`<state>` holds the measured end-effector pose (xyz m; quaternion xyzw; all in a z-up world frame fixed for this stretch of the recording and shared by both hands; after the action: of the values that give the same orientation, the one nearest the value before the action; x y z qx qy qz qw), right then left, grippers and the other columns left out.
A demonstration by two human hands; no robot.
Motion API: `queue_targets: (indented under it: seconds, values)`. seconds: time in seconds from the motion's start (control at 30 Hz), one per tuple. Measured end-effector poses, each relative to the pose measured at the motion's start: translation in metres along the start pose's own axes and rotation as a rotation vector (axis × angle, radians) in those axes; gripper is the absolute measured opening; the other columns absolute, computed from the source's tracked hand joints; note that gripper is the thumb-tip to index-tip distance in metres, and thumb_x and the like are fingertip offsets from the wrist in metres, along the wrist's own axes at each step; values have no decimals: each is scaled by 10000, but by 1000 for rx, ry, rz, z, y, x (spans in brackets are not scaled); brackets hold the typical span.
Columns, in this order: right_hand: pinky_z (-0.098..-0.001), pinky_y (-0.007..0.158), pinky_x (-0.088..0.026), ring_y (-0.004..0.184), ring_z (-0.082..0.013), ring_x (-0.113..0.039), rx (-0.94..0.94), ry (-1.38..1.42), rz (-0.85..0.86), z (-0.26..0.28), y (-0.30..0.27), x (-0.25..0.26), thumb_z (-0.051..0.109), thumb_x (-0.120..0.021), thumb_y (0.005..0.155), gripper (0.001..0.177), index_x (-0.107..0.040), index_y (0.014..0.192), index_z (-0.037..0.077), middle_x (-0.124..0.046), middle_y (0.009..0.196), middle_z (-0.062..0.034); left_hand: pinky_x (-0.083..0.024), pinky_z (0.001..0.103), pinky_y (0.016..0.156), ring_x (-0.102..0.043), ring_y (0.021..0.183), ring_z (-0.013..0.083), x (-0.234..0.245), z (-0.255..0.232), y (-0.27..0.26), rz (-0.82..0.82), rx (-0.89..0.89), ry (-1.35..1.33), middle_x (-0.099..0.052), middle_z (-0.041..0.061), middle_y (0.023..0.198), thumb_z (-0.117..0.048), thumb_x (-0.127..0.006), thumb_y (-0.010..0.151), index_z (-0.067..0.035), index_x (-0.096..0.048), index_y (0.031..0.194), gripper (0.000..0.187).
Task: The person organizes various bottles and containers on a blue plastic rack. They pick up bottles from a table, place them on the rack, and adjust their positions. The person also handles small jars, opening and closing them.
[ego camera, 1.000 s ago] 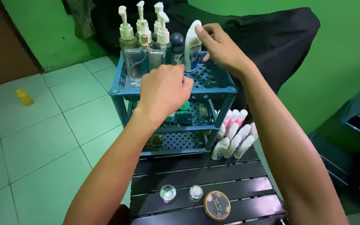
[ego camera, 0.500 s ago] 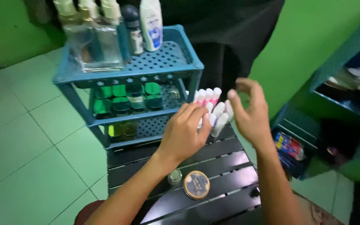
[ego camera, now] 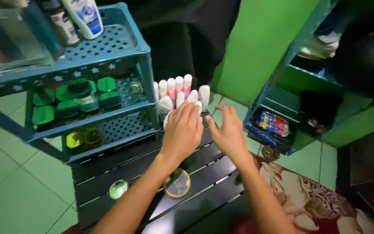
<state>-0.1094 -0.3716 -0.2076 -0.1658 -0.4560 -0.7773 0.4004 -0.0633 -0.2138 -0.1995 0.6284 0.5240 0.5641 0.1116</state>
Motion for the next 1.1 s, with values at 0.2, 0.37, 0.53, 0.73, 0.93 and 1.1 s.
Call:
queue_targets:
  seconds: [0.2, 0.37, 0.53, 0.73, 0.93, 1.1]
  values:
    - [-495, 958, -423, 1057, -352, -647, -89, -86, 7, 3, -1, -1, 301, -722, 902, 421, -629, 1227, 50, -663, 1168, -166, -397, 510, 1066, -545, 1298, 384, -9, -2, 12, -22, -17, 36, -618, 206, 1271, -173, -639, 933, 62, -594, 1246, 394]
    - [-505, 962, -414, 1071, -350, -643, -77, -106, 0, 1, -1, -6, 293, -707, 923, 391, -641, 1227, 58, -666, 1161, -158, -389, 508, 1080, -541, 1291, 379, -14, 2, 16, -20, -14, 43, -611, 203, 1264, -187, -655, 921, 57, -587, 1252, 416]
    - [-511, 966, -416, 1084, -358, -640, -58, -168, 9, -14, 12, -11, 288, -690, 940, 352, -663, 1209, 63, -672, 1155, -161, -391, 504, 1072, -527, 1295, 376, -18, 15, 21, 15, -12, 37, -596, 200, 1263, -191, -659, 909, 56, -580, 1252, 430]
    - [-562, 936, -413, 1098, -368, -628, -110, -273, 119, -38, 55, -34, 248, -646, 917, 458, -623, 1367, 162, -661, 1167, -167, -378, 512, 1100, -512, 1308, 379, -32, 33, 36, 60, -17, 65, -592, 208, 1273, -190, -658, 914, 54, -572, 1236, 413]
    - [-598, 969, -387, 1115, -314, -645, -91, -292, 192, -50, 78, -59, 248, -640, 897, 540, -582, 1433, 277, -673, 1249, -116, -362, 522, 1102, -509, 1322, 380, -43, 45, 45, 65, -20, 82, -593, 213, 1285, -186, -646, 889, 54, -575, 1234, 426]
    - [-549, 840, -497, 985, -395, -686, -26, -173, 96, -59, 82, -68, 271, -673, 922, 410, -623, 1320, 185, -720, 1103, -165, -366, 524, 1102, -514, 1326, 381, -48, 51, 49, 71, -32, 80, -599, 208, 1282, -178, -630, 895, 37, -589, 1215, 388]
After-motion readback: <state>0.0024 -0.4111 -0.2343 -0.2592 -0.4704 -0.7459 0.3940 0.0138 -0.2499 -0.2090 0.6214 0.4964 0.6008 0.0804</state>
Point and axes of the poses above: each hand's wrist, its own y-axis towards the middle knuckle, its own x-axis out of the back of the hand, z = x × y, the point moved 1 cm from there along y, towards the middle knuckle
